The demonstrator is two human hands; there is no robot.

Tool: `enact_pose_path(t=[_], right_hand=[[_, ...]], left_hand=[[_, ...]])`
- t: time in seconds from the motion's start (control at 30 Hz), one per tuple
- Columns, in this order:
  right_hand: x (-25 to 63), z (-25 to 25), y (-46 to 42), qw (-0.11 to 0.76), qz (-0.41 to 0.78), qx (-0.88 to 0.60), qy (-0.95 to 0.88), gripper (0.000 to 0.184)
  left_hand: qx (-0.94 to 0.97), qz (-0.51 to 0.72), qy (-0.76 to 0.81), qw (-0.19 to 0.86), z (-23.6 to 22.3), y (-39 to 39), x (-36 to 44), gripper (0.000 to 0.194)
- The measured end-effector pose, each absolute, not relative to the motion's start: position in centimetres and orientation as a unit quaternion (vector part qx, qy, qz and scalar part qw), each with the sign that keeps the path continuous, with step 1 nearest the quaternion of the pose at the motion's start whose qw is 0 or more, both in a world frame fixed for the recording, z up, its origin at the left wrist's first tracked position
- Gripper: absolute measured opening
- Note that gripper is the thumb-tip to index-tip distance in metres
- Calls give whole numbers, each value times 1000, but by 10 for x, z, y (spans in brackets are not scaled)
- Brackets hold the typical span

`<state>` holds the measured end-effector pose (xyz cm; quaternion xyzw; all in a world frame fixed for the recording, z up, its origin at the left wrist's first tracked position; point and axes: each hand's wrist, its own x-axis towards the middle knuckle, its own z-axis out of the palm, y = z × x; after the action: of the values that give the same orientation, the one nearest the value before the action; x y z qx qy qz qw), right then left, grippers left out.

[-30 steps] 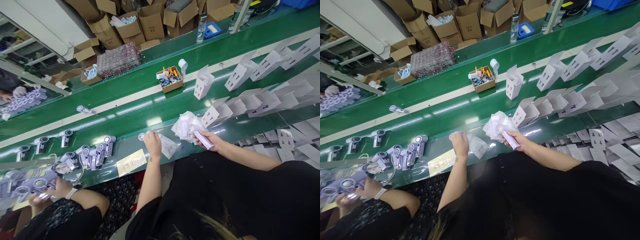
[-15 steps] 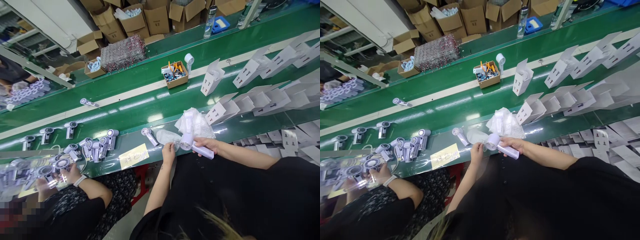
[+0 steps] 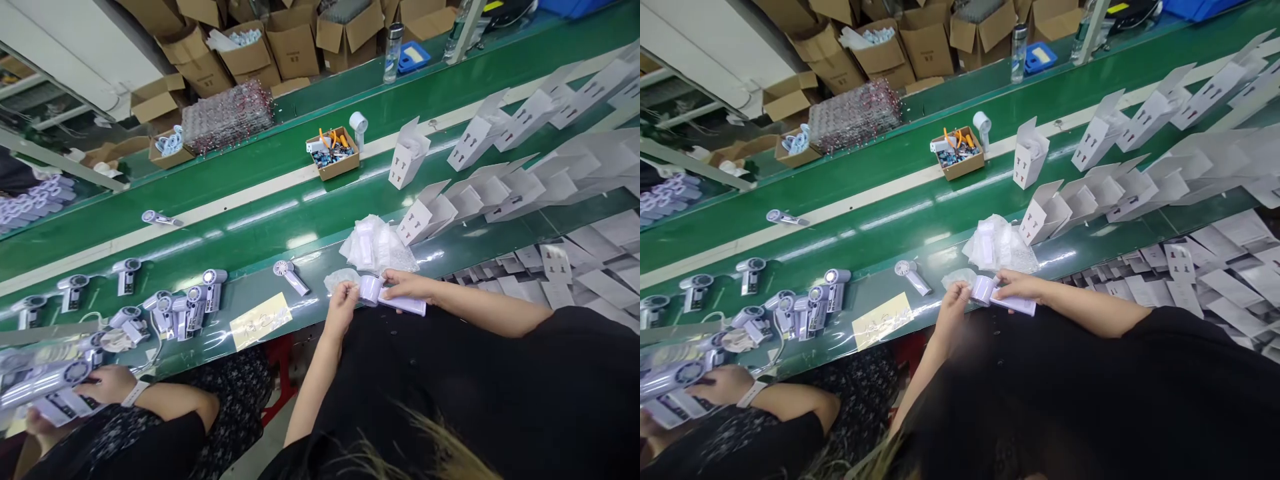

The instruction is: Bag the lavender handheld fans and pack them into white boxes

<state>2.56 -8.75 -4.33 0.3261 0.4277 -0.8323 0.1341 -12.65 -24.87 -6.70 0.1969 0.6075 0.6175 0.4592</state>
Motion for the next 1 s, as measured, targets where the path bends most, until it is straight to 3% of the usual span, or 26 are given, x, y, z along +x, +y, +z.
enact_pose_path(t=[0.17,0.3,0.47,0.67,0.8,1.0], right_hand=[[38,-39,-88,66,-838,318,438,53],[38,-36,-84,119,-813,294,487,71],[39,-28,-86,109,-814,314,477,39],[49,-35,-102,1,-813,397,426,28],[47,-34,-104,-41,-794,478,373,26],[41,-27,-100,-57,-817,500,281,28]], left_hand=[[221,540,709,396,-76,-246,-125,22],[262,555,725,314,-63,-222,-121,23],[532,466,680,194,-50,-224,-126,15],[519,415,736,127,-81,-254,-120,16],[530,358,757,137,-77,-231,-105,13],[652,384,616,220,-36,-193,-91,10]])
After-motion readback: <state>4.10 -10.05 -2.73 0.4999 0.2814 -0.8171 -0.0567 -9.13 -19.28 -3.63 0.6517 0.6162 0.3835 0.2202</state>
